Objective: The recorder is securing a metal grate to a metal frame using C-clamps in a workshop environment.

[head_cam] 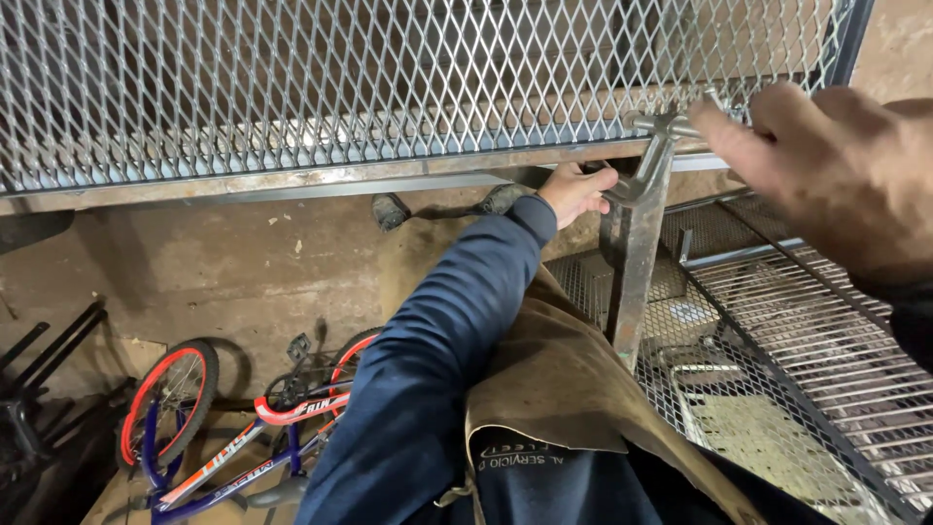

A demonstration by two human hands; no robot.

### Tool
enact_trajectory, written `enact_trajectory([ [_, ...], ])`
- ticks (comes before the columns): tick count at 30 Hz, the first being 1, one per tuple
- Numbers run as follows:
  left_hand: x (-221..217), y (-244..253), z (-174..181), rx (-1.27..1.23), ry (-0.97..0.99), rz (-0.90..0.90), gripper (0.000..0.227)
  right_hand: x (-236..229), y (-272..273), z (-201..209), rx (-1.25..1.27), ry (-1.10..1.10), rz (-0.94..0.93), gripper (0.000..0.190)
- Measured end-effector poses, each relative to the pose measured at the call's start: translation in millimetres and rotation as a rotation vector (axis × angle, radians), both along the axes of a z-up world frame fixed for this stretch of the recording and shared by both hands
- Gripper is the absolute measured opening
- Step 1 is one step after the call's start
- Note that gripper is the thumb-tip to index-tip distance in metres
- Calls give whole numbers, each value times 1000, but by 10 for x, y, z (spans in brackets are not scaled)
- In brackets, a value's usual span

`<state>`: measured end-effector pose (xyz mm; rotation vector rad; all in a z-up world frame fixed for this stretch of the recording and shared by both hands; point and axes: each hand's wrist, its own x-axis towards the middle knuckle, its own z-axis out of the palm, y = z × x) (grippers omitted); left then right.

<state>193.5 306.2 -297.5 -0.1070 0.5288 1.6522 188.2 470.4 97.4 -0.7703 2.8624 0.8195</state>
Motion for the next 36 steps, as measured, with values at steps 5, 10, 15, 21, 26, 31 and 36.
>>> enact_trajectory([
  [5, -22, -4, 75, -1, 13, 3, 29, 80, -19, -8, 121, -12, -73, 38],
  [10, -6, 10, -13, -8, 28, -23, 28, 330, 268, -332, -16, -191, -330, 38],
  [15, 10, 7, 27, 0, 28, -20, 29, 398, 252, -406, -165, -255, -373, 65],
  [21, -37, 25, 78, -12, 21, -34, 31, 195, 6, -145, 215, -720, -559, 60],
  [26, -59, -5, 187, 24, 39, -10, 32, -97, -59, 108, -259, -103, -147, 34],
  [31, -3, 28, -8, -20, 48, -11, 31, -34, 186, -354, -229, -440, -446, 36],
  [36, -70, 10, 156, -51, 49, -36, 32, 11, 156, -266, 306, -431, -444, 58],
])
